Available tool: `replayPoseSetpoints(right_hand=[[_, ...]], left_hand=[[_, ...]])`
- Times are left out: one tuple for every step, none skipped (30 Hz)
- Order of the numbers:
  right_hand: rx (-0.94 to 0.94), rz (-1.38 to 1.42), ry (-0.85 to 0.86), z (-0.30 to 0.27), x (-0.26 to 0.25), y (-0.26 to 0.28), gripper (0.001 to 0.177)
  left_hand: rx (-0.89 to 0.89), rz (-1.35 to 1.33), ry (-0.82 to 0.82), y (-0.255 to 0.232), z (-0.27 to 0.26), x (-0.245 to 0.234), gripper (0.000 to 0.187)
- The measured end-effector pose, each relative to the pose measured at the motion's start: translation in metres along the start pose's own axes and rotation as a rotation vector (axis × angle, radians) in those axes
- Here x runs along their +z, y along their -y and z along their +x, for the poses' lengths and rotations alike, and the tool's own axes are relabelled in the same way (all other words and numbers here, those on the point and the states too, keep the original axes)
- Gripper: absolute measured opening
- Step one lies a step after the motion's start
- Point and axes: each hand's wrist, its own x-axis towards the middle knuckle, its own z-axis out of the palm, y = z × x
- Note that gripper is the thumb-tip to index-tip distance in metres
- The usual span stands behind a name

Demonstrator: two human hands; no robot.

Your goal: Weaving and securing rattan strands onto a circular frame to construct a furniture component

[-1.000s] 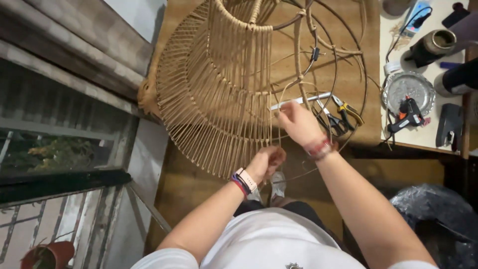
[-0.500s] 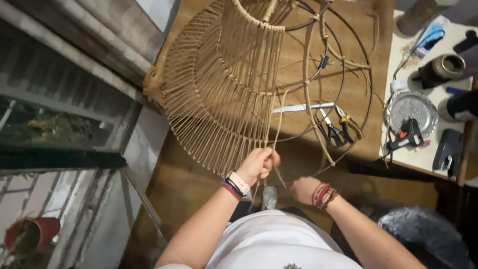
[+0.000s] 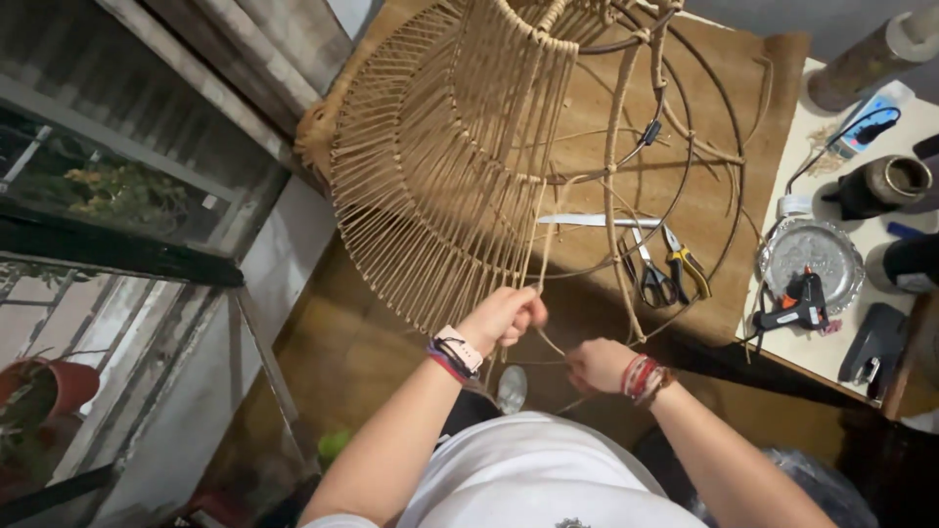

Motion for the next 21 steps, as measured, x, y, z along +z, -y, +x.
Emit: replayPoseSetpoints(right_hand=[[-0.004, -0.005, 0.0, 0.001, -0.023, 0.002, 0.022], [-0.33, 0.385, -0.236, 0.002, -0.046, 0.004, 0.028], [-0.646, 0.781, -0.472, 0.001, -0.066, 0.007, 0.053], [-0.644, 0.782, -0.469, 0.001, -0.094, 0.016, 0.053], [-0.719, 1.178, -0.556, 0.002, -0.122, 0.024, 0.034], [-0.778, 1.58, -0.637, 0.002, -0.151, 0.033, 0.019], [-0.779, 1.579, -0.635, -0.022, -0.165, 0.04, 0.019], [-0.716, 1.283, -0.648, -0.046, -0.181, 0.048, 0.024], [-0.652, 0.987, -0.652, -0.069, -0.197, 0.057, 0.038], [-0.658, 0.986, -0.654, -0.062, -0.174, 0.054, 0.038], [-0.519, 0.88, -0.41, -0.057, -0.148, 0.051, 0.034], [-0.377, 0.768, -0.172, -0.052, -0.123, 0.049, 0.032], [-0.378, 0.766, -0.175, -0.035, -0.092, 0.035, 0.032], [-0.254, 0.481, -0.115, -0.019, -0.062, 0.021, 0.027], [-0.13, 0.197, -0.055, -0.002, -0.03, 0.007, 0.024], [-0.131, 0.196, -0.057, -0.014, -0.074, 0.036, 0.024], [-0.211, 0.611, -0.279, -0.032, -0.116, 0.062, 0.02], [-0.286, 1.026, -0.504, -0.055, -0.16, 0.088, 0.017], [-0.283, 1.025, -0.502, -0.046, -0.164, 0.071, 0.017], [-0.436, 1.221, -0.593, -0.037, -0.169, 0.055, 0.024], [-0.598, 1.414, -0.683, -0.026, -0.175, 0.039, 0.032]], left_hand=[[0.004, -0.002, -0.004, -0.001, 0.002, -0.002, 0.043], [0.047, 0.417, -0.131, -0.001, 0.005, -0.004, 0.042], [0.082, 0.835, -0.253, 0.0, 0.006, -0.005, 0.047], [0.079, 0.833, -0.252, -0.01, 0.01, -0.005, 0.047], [-0.008, 1.095, -0.308, -0.02, 0.015, -0.004, 0.046], [-0.099, 1.356, -0.361, -0.029, 0.019, -0.004, 0.044], [-0.099, 1.355, -0.363, -0.022, 0.022, -0.009, 0.044], [-0.057, 1.347, -0.382, -0.016, 0.025, -0.014, 0.04], [-0.012, 1.342, -0.406, -0.011, 0.028, -0.021, 0.036], [-0.01, 1.344, -0.411, -0.007, 0.02, -0.012, 0.036], [0.086, 0.929, -0.353, -0.001, 0.011, -0.001, 0.031], [0.172, 0.514, -0.288, 0.005, 0.002, 0.009, 0.027], [0.175, 0.515, -0.287, -0.002, -0.004, 0.014, 0.027], [0.101, 0.229, -0.169, -0.009, -0.011, 0.02, 0.029], [0.025, -0.056, -0.05, -0.015, -0.018, 0.025, 0.049], [0.028, -0.055, -0.05, -0.017, -0.015, 0.021, 0.049], [0.101, 0.435, -0.209, -0.017, -0.013, 0.017, 0.04], [0.173, 0.927, -0.364, -0.017, -0.011, 0.013, 0.039], [0.172, 0.924, -0.363, -0.017, -0.004, 0.007, 0.039], [0.082, 1.161, -0.367, -0.018, 0.004, 0.001, 0.046], [-0.014, 1.399, -0.37, -0.021, 0.01, -0.006, 0.052]])
